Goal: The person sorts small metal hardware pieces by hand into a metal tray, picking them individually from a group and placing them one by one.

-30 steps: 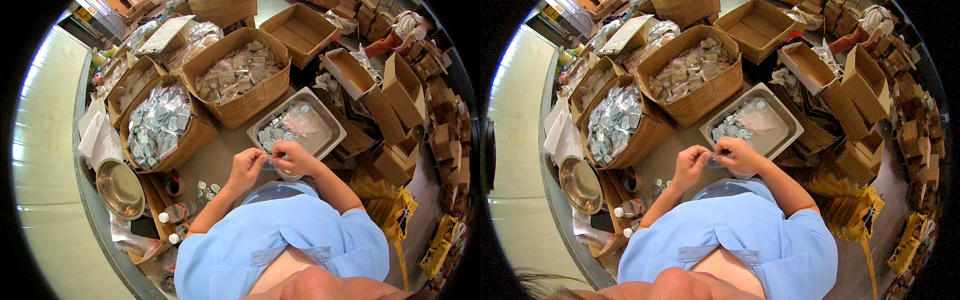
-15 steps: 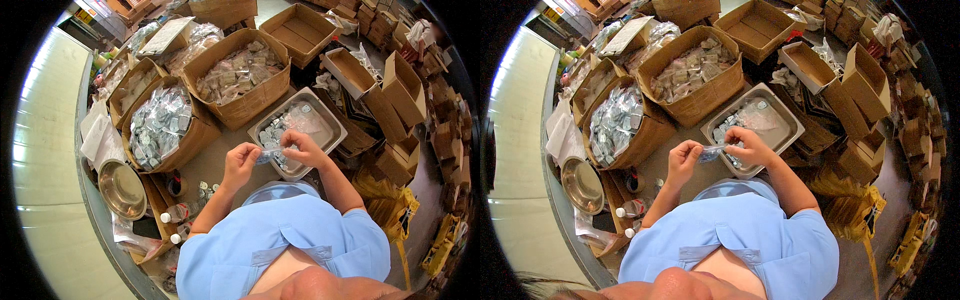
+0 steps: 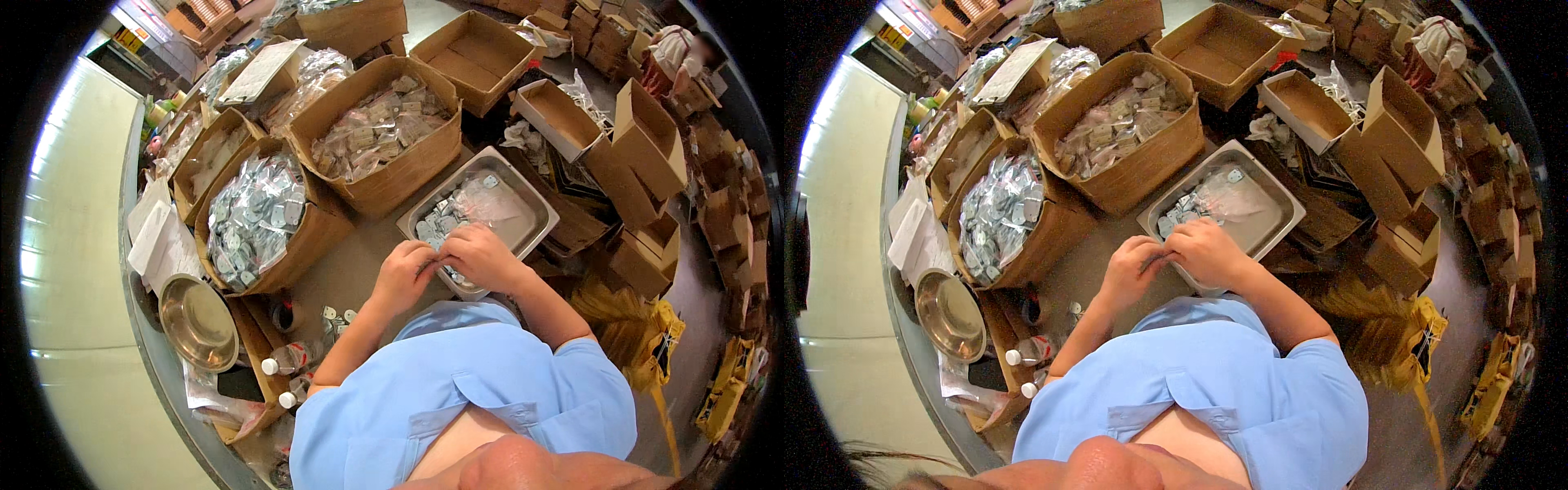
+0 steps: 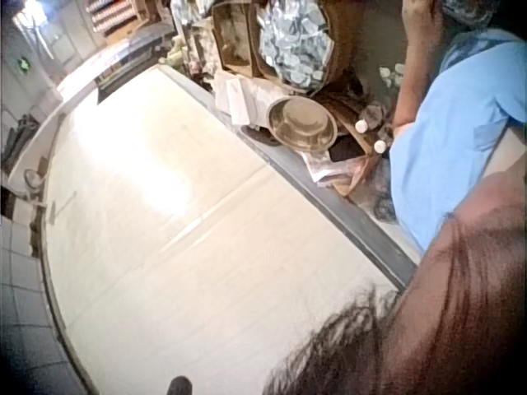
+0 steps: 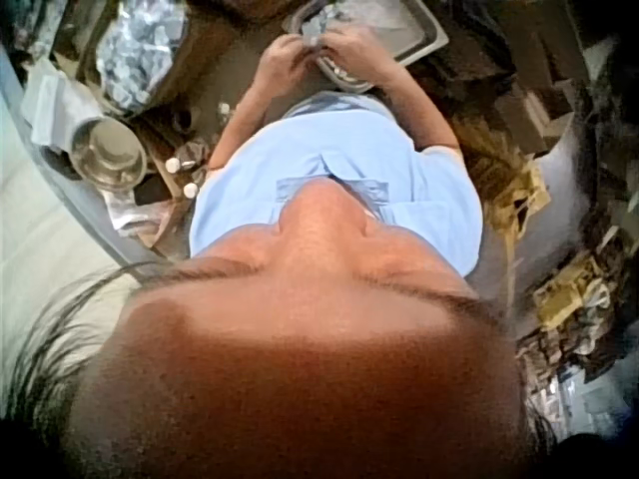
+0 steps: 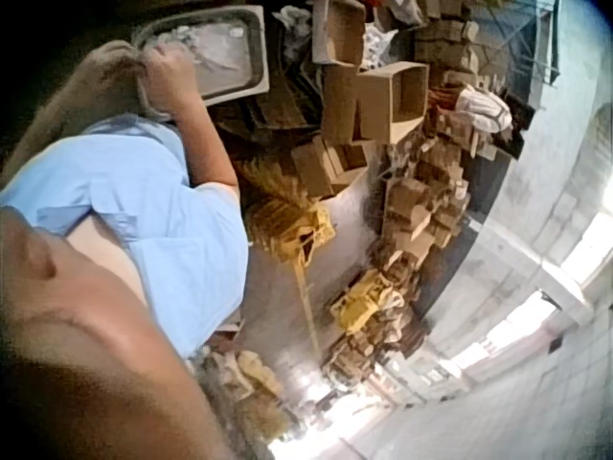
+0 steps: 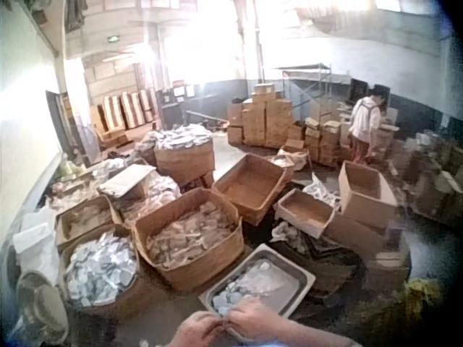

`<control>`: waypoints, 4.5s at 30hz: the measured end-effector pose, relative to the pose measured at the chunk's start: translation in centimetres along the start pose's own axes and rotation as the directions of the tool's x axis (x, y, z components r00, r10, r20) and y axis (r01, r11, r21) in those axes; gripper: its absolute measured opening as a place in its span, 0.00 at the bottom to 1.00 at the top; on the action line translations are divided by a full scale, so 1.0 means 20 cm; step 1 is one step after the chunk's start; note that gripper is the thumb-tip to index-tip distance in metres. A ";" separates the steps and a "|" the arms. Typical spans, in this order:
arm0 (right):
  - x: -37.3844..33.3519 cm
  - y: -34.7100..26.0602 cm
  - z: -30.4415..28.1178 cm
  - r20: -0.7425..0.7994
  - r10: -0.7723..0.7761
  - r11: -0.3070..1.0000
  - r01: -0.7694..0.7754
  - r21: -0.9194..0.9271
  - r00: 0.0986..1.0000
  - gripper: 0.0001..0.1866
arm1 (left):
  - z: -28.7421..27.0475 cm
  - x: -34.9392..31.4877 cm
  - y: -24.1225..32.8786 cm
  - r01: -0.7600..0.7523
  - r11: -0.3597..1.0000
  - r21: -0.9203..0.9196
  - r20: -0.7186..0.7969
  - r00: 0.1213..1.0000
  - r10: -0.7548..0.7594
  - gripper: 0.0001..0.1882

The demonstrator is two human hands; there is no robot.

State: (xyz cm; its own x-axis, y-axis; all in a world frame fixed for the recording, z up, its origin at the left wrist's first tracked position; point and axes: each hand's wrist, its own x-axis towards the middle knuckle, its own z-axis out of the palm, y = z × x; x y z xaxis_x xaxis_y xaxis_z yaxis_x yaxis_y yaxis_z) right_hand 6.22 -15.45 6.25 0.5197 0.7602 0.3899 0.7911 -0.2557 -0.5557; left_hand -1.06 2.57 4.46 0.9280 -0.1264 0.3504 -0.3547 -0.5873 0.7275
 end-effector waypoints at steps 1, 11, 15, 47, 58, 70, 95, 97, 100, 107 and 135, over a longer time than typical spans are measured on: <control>-0.01 0.00 0.00 0.013 0.010 0.998 -0.009 -0.068 1.000 0.04 | 0.01 0.00 -0.01 -0.009 1.000 -0.002 0.002 1.000 0.009 0.09; -0.06 -0.03 -0.03 -0.017 0.127 0.990 -0.126 0.070 0.992 0.03 | -0.02 0.00 0.04 -0.114 0.992 0.046 -0.055 0.992 0.116 0.05; -0.06 -0.01 -0.04 0.020 0.166 0.963 -0.166 0.213 0.986 0.04 | -0.06 -0.05 0.04 -0.053 0.998 0.025 -0.126 0.990 0.055 0.04; -0.18 0.44 0.07 0.157 0.413 0.674 -0.417 0.610 0.897 0.09 | 0.40 0.06 -0.29 0.372 0.597 -0.711 0.103 0.894 -0.435 0.21; -0.24 0.34 0.19 -0.245 0.506 0.863 -0.480 0.161 0.827 0.09 | 0.29 -0.05 -0.37 0.606 0.245 -0.757 0.408 0.731 -0.547 0.03; -0.15 0.04 0.25 -0.232 0.311 0.900 -0.207 0.384 0.922 0.17 | 0.30 -0.07 -0.28 0.349 0.436 -0.830 0.086 0.851 -0.519 0.07; -0.15 0.10 0.24 -0.038 0.571 0.622 -0.401 0.673 0.820 0.11 | 0.23 -0.05 -0.13 0.447 0.294 -0.845 0.229 0.798 -0.558 0.08; -0.15 0.12 0.24 0.018 0.593 0.559 -0.428 0.710 0.805 0.10 | 0.24 -0.06 -0.14 0.436 0.289 -0.852 0.218 0.798 -0.562 0.06; -0.14 0.09 0.22 -0.014 0.564 0.670 -0.448 0.591 0.825 0.10 | 0.25 -0.06 -0.17 0.456 0.350 -0.818 0.212 0.806 -0.553 0.05; -0.11 0.05 0.28 -0.218 0.458 0.865 -0.374 0.335 0.862 0.07 | 0.25 -0.06 -0.16 0.464 0.365 -0.807 0.152 0.761 -0.630 0.06; -0.13 0.08 0.21 -0.097 0.601 0.659 -0.423 0.621 0.794 0.14 | 0.24 -0.06 -0.13 0.401 0.487 -0.776 0.158 0.871 -0.466 0.08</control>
State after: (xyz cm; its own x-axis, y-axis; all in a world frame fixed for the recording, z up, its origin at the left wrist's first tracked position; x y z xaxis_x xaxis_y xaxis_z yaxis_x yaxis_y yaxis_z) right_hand 4.87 -15.30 1.26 0.9189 0.3918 0.0467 0.1010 -0.1192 -0.9877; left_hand -0.77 0.41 -0.69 0.9912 0.0373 -0.1272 0.1115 0.2839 0.9524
